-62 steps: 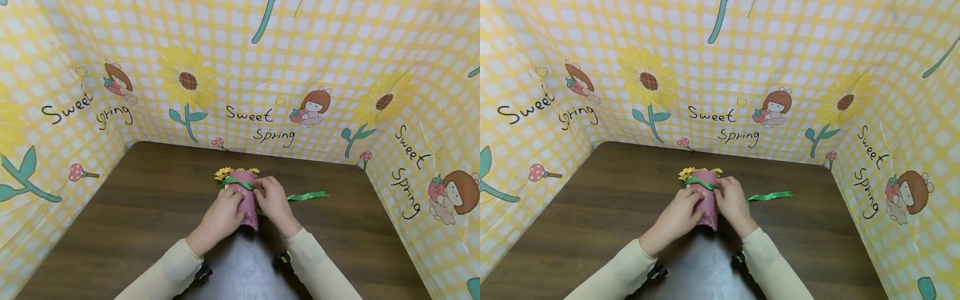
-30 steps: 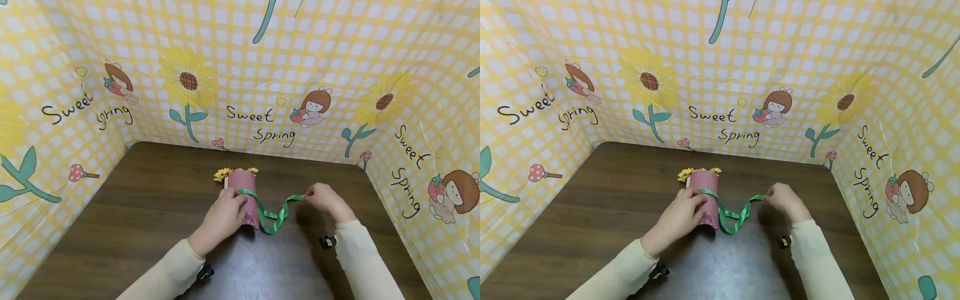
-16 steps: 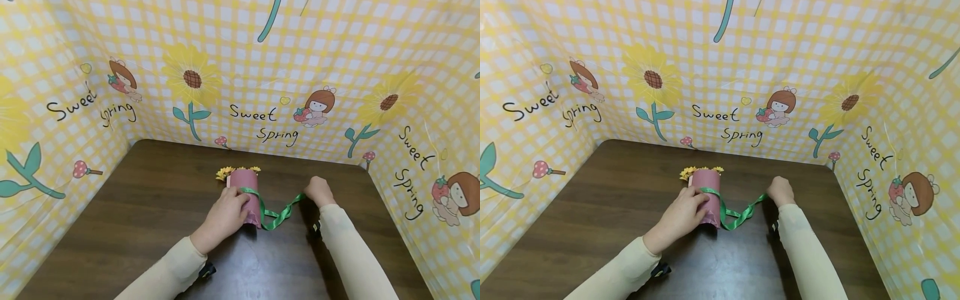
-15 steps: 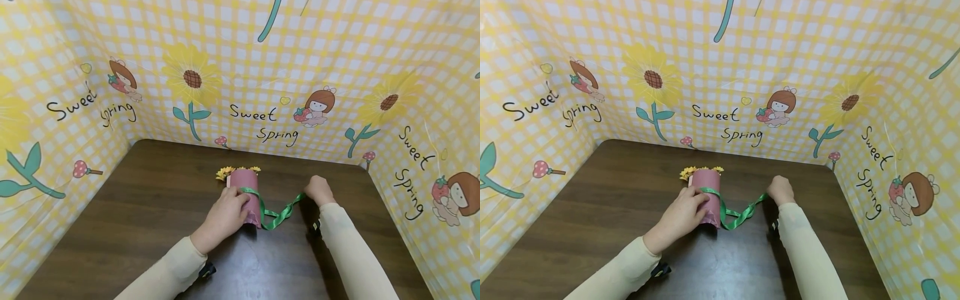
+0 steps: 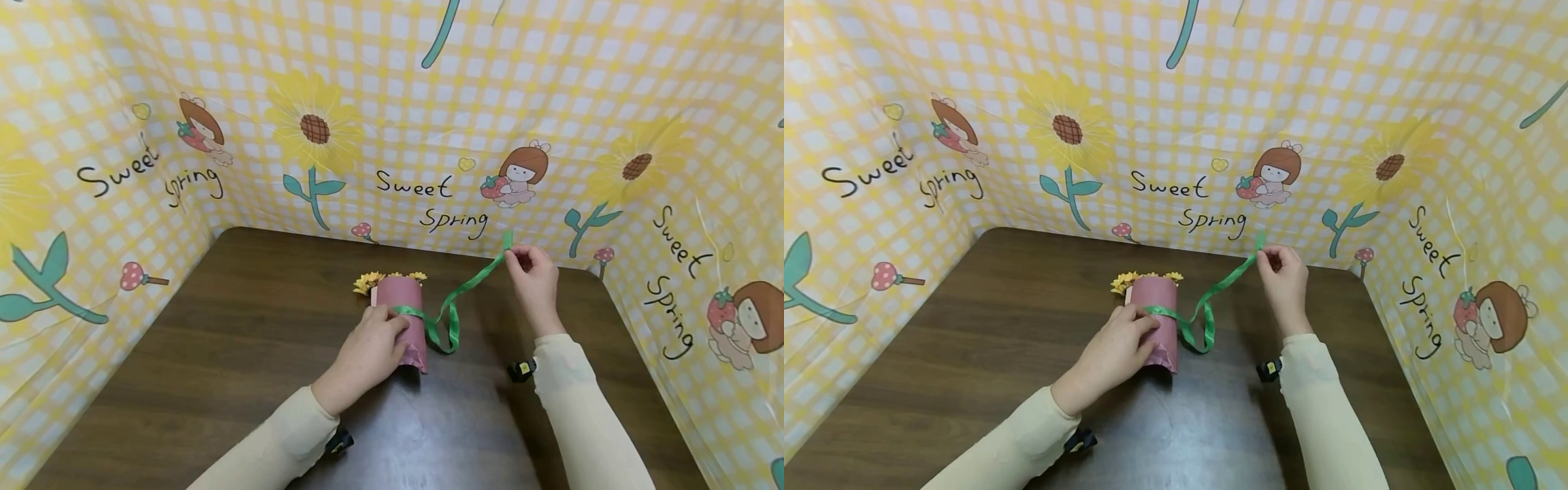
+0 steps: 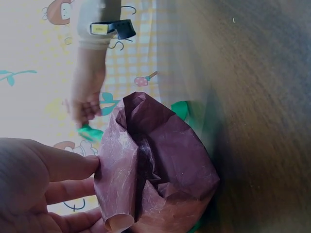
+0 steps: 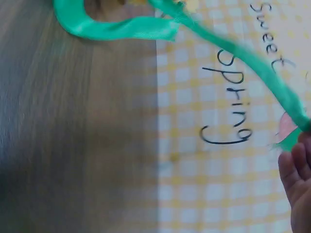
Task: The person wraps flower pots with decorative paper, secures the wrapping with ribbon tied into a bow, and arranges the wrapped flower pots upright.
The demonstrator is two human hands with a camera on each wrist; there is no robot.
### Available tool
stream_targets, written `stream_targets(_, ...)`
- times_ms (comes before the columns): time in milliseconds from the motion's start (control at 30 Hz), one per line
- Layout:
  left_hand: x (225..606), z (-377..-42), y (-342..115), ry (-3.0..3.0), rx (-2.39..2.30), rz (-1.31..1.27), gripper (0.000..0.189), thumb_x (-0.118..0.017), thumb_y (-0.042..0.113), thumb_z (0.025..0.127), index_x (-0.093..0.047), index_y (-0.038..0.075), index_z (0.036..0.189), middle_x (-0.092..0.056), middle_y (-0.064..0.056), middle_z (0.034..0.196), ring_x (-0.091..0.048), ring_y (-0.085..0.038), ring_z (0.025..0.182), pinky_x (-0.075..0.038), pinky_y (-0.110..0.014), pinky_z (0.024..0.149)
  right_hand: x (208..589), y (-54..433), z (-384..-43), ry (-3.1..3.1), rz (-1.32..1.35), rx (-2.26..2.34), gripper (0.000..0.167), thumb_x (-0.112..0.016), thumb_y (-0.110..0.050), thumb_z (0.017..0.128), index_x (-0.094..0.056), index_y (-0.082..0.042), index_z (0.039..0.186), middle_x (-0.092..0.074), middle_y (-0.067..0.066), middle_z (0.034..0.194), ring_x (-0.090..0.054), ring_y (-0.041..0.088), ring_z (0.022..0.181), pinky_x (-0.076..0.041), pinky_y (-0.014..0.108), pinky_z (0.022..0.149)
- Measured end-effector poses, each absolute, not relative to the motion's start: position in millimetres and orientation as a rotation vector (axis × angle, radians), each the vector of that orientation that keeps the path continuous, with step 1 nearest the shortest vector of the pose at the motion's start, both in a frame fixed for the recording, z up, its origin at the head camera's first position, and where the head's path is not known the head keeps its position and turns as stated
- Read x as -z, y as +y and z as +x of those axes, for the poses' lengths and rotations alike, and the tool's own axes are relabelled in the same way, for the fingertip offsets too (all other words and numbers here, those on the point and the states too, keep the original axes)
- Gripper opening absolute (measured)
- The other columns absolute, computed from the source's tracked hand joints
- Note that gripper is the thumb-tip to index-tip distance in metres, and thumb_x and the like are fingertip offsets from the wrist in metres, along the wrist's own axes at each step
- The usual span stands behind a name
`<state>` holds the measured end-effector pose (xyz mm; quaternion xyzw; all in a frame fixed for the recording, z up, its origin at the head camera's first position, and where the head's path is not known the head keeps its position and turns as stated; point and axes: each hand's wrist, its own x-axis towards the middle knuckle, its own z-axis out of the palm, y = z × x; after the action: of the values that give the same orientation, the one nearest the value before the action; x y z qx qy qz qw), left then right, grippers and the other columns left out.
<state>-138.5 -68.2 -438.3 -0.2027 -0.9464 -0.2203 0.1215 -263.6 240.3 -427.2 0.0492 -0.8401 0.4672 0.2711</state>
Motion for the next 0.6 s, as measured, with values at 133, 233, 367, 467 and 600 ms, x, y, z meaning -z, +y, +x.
stream_targets(133,438.0,-138.2,-67.5,-2.758,0.638,-0.589,0.026,-0.078,0.02,0.09,-0.075,0.011,0.115,-0.063,-0.011,0.113,-0.055,-0.029,0.103,-0.057,-0.042,0.082,415.3,234.9,-252.7,-2.271,0.341,-1.299,0.015,-0.074,-0.017,0.096,-0.074,-0.003,0.098,-0.066,0.005,0.096,-0.057,0.007,0.082,-0.047,0.014,0.07)
stream_targets(233,438.0,-138.2,-67.3,-2.751,0.632,-0.594,0.026,-0.078,0.02,0.09,-0.076,0.011,0.114,-0.063,-0.011,0.112,-0.055,-0.029,0.102,-0.057,-0.041,0.081,405.5,226.5,-245.7,-2.228,0.412,-1.336,0.013,-0.074,-0.015,0.095,-0.074,-0.001,0.098,-0.067,0.008,0.096,-0.057,0.008,0.082,-0.047,0.014,0.069)
stream_targets(367,438.4,-138.8,-66.5,-2.741,0.624,-0.608,0.025,-0.077,0.02,0.091,-0.076,0.011,0.114,-0.063,-0.011,0.111,-0.055,-0.028,0.1,-0.057,-0.041,0.08,387.4,207.9,-238.8,-2.236,0.479,-1.281,0.012,-0.073,-0.016,0.096,-0.074,-0.004,0.098,-0.067,0.007,0.096,-0.059,0.01,0.082,-0.049,0.015,0.07)
stream_targets(467,438.8,-138.8,-65.7,-2.735,0.621,-0.616,0.025,-0.076,0.02,0.092,-0.076,0.01,0.115,-0.063,-0.011,0.111,-0.055,-0.027,0.099,-0.056,-0.04,0.079,371.8,186.2,-234.9,-2.297,0.556,-1.197,0.011,-0.073,-0.018,0.097,-0.074,-0.007,0.098,-0.066,0.004,0.094,-0.06,0.011,0.083,-0.051,0.018,0.072)
stream_targets(600,440.2,-139.2,-65.0,-2.725,0.61,-0.63,0.025,-0.076,0.019,0.092,-0.076,0.01,0.115,-0.063,-0.011,0.111,-0.055,-0.028,0.098,-0.057,-0.04,0.08,352.2,145.8,-232.1,-2.368,0.686,-1.113,0.009,-0.072,-0.02,0.097,-0.074,-0.012,0.099,-0.065,0.0,0.092,-0.059,0.012,0.081,-0.052,0.026,0.072)
